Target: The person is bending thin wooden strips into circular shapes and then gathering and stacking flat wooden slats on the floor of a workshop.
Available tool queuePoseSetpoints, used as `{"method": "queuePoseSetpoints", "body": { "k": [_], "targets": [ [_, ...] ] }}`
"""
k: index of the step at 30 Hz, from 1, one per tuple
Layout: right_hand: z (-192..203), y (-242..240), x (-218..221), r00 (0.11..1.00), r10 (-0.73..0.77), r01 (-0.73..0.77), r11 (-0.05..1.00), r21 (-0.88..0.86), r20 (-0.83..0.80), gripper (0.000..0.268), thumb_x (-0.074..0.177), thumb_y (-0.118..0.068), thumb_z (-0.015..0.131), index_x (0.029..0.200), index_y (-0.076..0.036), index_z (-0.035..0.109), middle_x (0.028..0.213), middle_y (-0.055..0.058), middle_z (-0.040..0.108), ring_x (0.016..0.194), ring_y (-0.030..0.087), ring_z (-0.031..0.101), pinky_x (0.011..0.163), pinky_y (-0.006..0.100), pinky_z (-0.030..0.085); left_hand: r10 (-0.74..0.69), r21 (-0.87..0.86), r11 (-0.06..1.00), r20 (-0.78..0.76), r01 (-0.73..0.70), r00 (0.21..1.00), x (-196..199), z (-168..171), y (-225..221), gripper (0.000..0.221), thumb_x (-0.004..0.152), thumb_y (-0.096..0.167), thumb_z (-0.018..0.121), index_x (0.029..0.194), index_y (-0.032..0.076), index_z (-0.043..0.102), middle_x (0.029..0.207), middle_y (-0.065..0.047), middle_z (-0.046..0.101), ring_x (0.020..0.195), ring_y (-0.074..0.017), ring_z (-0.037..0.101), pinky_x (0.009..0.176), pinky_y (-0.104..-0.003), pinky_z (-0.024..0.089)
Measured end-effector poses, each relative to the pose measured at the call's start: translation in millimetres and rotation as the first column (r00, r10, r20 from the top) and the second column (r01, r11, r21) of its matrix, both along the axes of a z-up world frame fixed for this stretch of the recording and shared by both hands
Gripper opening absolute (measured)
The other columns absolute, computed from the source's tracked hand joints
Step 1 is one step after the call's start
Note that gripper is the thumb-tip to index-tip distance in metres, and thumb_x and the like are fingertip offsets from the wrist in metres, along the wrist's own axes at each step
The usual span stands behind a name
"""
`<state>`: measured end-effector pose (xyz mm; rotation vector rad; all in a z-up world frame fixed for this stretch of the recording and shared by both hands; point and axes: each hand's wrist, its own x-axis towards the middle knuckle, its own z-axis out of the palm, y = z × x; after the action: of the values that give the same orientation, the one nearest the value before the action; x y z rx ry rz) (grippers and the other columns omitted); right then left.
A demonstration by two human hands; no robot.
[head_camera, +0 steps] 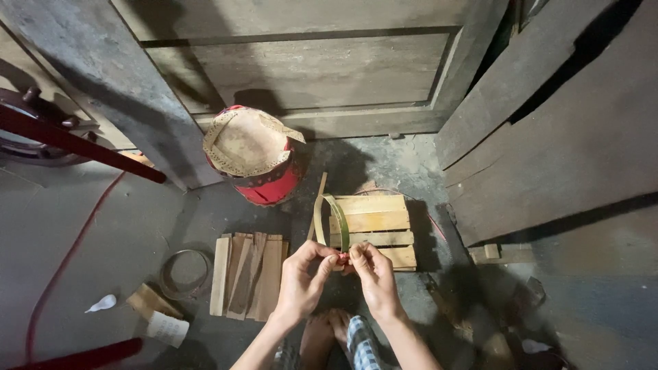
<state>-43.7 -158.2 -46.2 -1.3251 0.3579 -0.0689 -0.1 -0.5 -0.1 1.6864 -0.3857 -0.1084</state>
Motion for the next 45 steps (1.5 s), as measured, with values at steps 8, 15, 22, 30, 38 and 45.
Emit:
{"method": "queuePoseSetpoints", "body": {
  "k": [8,15,22,30,38,45],
  "targets": [
    [4,2,-1,0.989,-0.094,0.115,0.974,-0.193,0.116,0.02,0.099,-0.026,0.063,0.099,-0.006,0.066,0.09,0.007,0.07,0.082,0.018,0.07,0.077,0.031,0.062,0.051,0.034,0.998,0.129,-0.056,0.99,-5,4,-6,0.011,0.098,0.018,0.067,0.093,0.009,0.07,0.089,-0.004,0.073,0.08,-0.0153,0.07,0.073,-0.029,0.056],
    [11,6,0,0.948,-0.159,0.243,0.92,-0.306,0.275,0.014,0.1,-0.019,0.063,0.101,-0.006,0.064,0.097,0.008,0.072,0.084,0.017,0.071,0.078,0.028,0.061,0.069,0.01,0.997,0.202,-0.073,0.977,-8,5,-12,0.008,0.097,0.016,0.067,0.097,0.008,0.071,0.096,-0.008,0.074,0.089,-0.0189,0.073,0.078,-0.031,0.06],
    [5,8,3,0.938,-0.234,0.317,0.879,-0.357,0.255,0.015,0.1,-0.022,0.062,0.1,-0.007,0.061,0.094,0.007,0.071,0.084,0.016,0.069,0.075,0.028,0.059,0.105,0.052,0.991,0.302,-0.126,0.948,-10,-5,-22,0.006,0.099,0.012,0.064,0.097,0.006,0.066,0.095,-0.008,0.069,0.085,-0.0182,0.068,0.073,-0.029,0.057],
    [-10,7,10,0.952,-0.242,0.296,0.879,-0.373,0.186,0.017,0.102,-0.023,0.059,0.097,-0.006,0.056,0.087,0.01,0.07,0.078,0.019,0.07,0.07,0.031,0.061,0.12,0.074,0.987,0.266,-0.144,0.956,-7,-15,-30,0.008,0.1,0.012,0.062,0.093,0.008,0.062,0.089,-0.007,0.065,0.078,-0.0175,0.06,0.069,-0.03,0.051],
    [-17,6,12,0.948,-0.251,0.307,0.888,-0.343,0.196,0.019,0.101,-0.023,0.06,0.096,-0.006,0.057,0.088,0.009,0.068,0.076,0.018,0.07,0.067,0.029,0.061,0.142,0.026,0.989,0.136,-0.147,0.981,-6,-14,-29,0.01,0.099,0.016,0.065,0.092,0.008,0.066,0.087,-0.004,0.068,0.077,-0.0139,0.064,0.068,-0.028,0.054],
    [4,9,8,0.924,-0.181,0.326,0.831,-0.451,0.336,0.016,0.101,-0.02,0.059,0.095,-0.007,0.054,0.1,0.012,0.072,0.082,0.019,0.072,0.069,0.029,0.063,0.058,-0.183,0.98,-0.104,-0.077,0.993,-6,-11,-23,0.011,0.099,0.017,0.067,0.099,0.006,0.069,0.093,-0.005,0.072,0.082,-0.0106,0.067,0.073,-0.024,0.055]
  ]
}}
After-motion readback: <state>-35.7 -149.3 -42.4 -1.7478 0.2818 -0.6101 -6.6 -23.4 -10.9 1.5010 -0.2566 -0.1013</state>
